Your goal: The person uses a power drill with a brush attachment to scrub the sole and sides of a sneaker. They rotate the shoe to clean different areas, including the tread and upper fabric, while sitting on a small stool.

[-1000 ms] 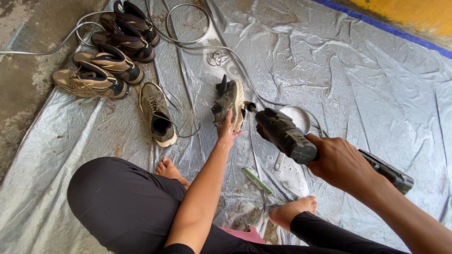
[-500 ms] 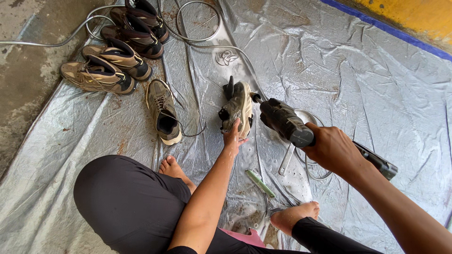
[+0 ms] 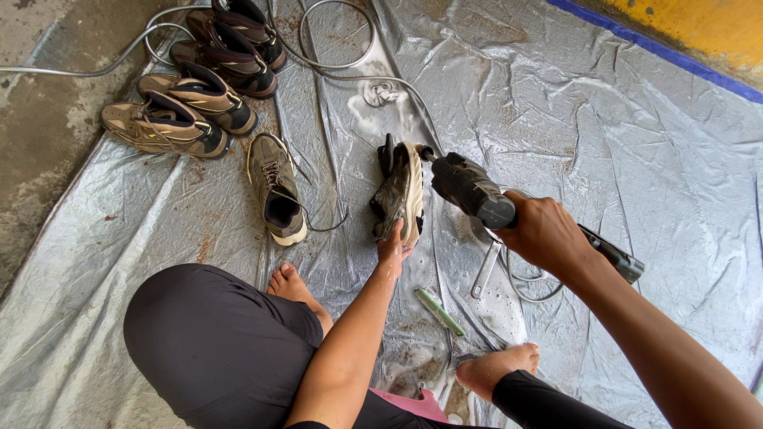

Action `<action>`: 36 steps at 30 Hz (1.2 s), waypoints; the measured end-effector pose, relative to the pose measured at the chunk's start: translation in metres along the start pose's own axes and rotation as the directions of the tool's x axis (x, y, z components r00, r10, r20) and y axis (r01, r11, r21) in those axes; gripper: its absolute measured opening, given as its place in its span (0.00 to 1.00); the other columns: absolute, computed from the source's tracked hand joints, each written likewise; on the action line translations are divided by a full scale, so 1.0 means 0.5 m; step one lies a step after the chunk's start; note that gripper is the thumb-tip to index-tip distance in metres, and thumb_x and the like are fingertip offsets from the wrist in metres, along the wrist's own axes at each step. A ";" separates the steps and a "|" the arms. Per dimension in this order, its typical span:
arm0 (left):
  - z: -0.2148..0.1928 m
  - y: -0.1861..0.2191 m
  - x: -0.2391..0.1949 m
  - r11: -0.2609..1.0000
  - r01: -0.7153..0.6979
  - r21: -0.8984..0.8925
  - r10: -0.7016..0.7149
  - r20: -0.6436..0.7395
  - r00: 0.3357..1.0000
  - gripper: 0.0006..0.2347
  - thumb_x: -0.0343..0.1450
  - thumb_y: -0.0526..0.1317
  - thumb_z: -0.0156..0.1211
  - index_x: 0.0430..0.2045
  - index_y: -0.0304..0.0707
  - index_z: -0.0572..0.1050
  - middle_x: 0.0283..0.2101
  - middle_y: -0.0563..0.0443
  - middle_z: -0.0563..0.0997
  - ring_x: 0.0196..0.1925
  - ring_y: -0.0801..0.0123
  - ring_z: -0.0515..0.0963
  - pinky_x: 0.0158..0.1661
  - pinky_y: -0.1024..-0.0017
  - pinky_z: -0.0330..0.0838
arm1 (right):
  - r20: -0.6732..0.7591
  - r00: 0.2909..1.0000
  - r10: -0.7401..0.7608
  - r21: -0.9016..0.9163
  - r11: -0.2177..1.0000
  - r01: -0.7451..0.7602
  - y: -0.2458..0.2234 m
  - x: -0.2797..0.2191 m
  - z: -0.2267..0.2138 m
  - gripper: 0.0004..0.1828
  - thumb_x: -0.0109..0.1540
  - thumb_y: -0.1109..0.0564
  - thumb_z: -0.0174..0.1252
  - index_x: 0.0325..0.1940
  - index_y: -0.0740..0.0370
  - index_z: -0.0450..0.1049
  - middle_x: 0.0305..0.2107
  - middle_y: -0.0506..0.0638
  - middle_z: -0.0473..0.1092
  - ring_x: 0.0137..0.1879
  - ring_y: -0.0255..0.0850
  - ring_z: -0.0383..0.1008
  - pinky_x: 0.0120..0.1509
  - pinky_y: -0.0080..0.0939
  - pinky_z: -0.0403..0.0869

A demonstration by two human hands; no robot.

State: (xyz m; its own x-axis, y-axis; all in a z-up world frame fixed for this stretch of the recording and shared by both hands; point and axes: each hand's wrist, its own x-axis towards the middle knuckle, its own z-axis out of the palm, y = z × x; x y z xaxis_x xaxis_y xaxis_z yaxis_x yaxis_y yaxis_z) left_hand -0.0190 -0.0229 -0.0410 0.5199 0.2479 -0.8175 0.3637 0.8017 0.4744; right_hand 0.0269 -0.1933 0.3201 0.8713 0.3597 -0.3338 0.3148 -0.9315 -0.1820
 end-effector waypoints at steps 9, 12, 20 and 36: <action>-0.047 -0.085 0.083 0.968 -0.027 0.250 0.053 -0.096 0.994 0.49 0.62 0.64 0.79 0.60 0.12 0.64 0.52 0.16 0.76 0.53 0.32 0.83 0.53 0.42 0.79 | -0.011 1.000 0.019 0.035 0.999 -0.019 -0.006 -0.018 -0.016 0.16 0.57 0.53 0.64 0.48 0.59 0.77 0.31 0.65 0.80 0.45 0.67 0.83 0.52 0.64 0.80; -0.028 -0.076 0.085 0.991 -0.031 0.128 0.041 -0.070 0.997 0.52 0.65 0.64 0.76 0.68 0.12 0.54 0.62 0.08 0.68 0.64 0.21 0.72 0.61 0.36 0.69 | 0.004 0.999 0.037 0.041 0.998 -0.037 0.025 -0.063 -0.017 0.15 0.55 0.55 0.65 0.45 0.60 0.77 0.31 0.67 0.80 0.44 0.69 0.82 0.49 0.67 0.80; 0.006 -0.016 -0.002 0.996 -0.030 0.079 0.043 -0.161 0.986 0.33 0.58 0.56 0.77 0.49 0.29 0.76 0.55 0.46 0.80 0.56 0.63 0.81 0.55 0.54 0.81 | 0.161 0.986 0.040 -0.126 0.992 -0.019 0.050 -0.189 -0.036 0.08 0.58 0.55 0.57 0.42 0.47 0.72 0.23 0.49 0.78 0.27 0.50 0.76 0.34 0.52 0.69; 0.003 -0.030 0.090 0.610 -0.460 0.646 0.650 -0.076 0.756 0.36 0.60 0.56 0.75 0.52 0.31 0.62 0.51 0.32 0.77 0.50 0.38 0.79 0.47 0.48 0.72 | 0.186 0.982 0.022 -0.135 0.991 0.004 0.043 -0.304 -0.022 0.09 0.58 0.54 0.56 0.42 0.43 0.71 0.27 0.46 0.79 0.32 0.53 0.79 0.36 0.54 0.71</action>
State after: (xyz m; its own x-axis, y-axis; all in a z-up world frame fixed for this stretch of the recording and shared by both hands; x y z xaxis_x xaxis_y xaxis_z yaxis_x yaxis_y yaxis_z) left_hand 0.0000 -0.0246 -0.0846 0.5707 0.7499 -0.3344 0.4820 0.0237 0.8758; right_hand -0.0947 -0.2686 0.3773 0.7928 0.3430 -0.5038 0.3661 -0.9289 -0.0563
